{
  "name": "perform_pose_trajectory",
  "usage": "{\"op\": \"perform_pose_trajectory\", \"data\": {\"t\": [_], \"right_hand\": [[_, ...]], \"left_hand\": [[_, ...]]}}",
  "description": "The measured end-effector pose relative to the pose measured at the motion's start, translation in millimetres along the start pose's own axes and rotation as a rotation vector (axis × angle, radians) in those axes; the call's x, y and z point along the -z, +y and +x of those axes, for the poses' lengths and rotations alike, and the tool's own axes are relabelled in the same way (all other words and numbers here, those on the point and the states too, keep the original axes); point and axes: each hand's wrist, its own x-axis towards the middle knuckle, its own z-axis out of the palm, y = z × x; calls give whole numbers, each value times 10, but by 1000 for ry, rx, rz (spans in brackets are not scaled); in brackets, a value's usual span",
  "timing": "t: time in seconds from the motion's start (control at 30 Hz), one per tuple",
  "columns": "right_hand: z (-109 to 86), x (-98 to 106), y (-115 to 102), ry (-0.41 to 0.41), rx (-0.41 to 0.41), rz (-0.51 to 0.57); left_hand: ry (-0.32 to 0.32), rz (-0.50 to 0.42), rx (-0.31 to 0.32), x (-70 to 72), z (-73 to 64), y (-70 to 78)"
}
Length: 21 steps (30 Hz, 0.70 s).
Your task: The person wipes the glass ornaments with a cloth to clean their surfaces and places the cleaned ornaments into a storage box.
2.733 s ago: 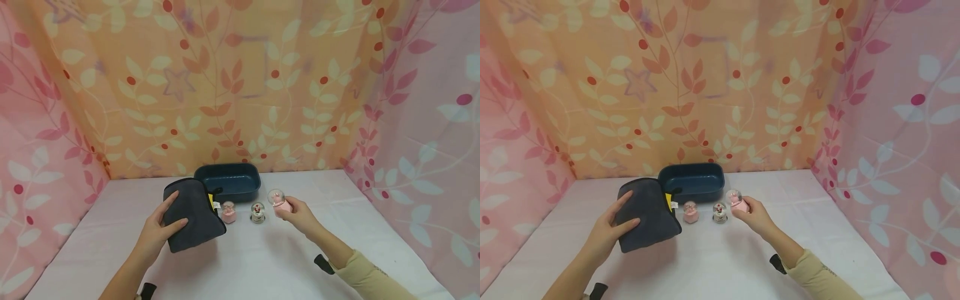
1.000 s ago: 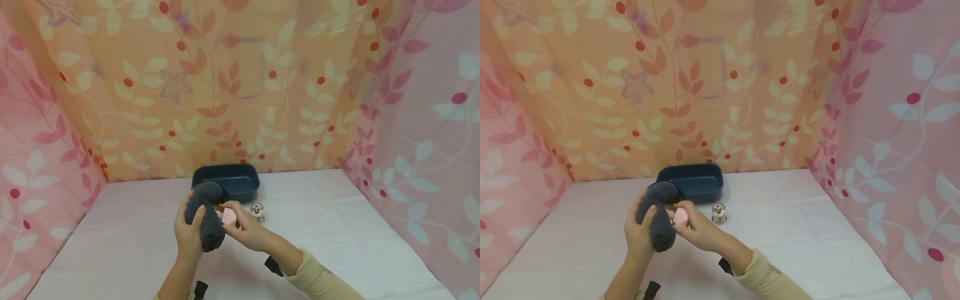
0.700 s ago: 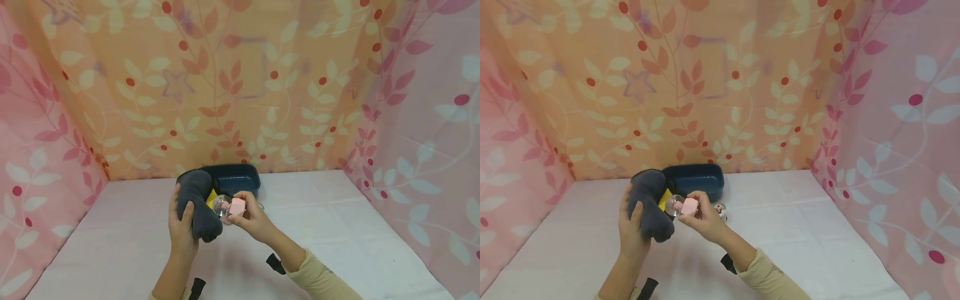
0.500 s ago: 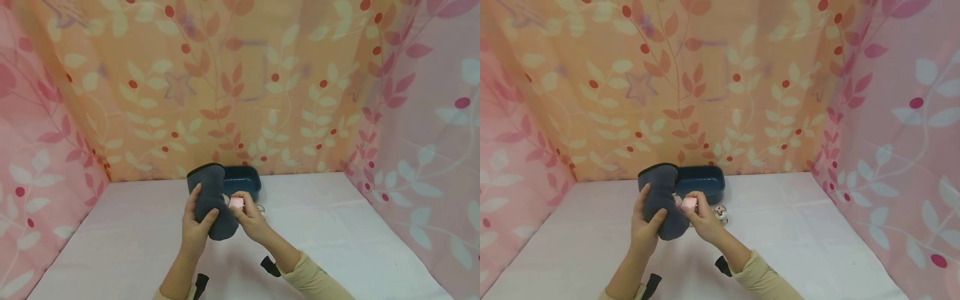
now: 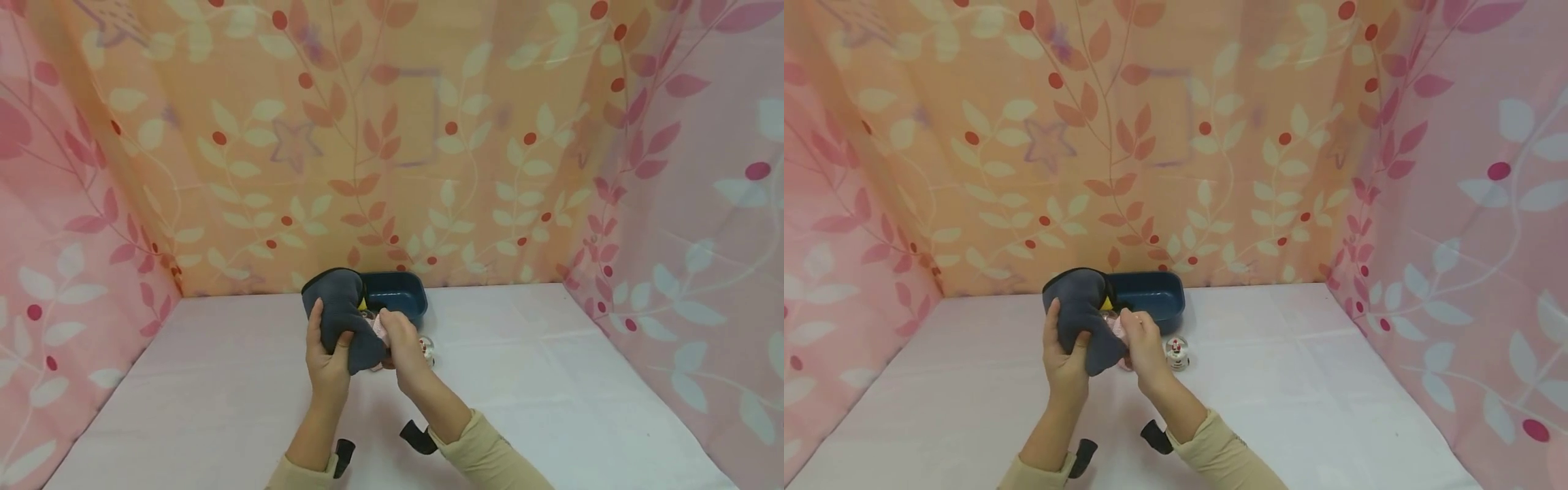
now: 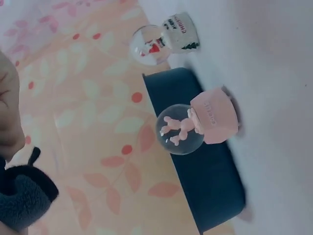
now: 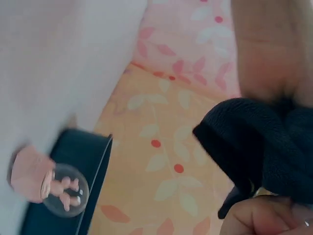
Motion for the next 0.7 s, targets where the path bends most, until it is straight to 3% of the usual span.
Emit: {"op": "perform_pose_trajectory", "data": {"t": [0.1,0.23,0.3,0.37,0.43,0.53,0.7], "right_hand": [[17,17,-35,-64,-96,140],[50,85,-77,-188,-122,248],[85,130,-92,-231,-43,194],[120,174,-105,-222,65,84],[156,211,-120,-192,170,-48],[189,258,-126,-168,304,-279],[206,321,-120,-253,533,-624]], "left_hand": [[26,-47,34,28,60,5],[-8,-213,205,96,184,63],[-37,-358,307,134,257,102],[-78,-477,386,166,322,147],[-131,-531,430,185,375,178],[-247,-462,458,186,428,206],[-472,-97,452,160,483,215]]}}
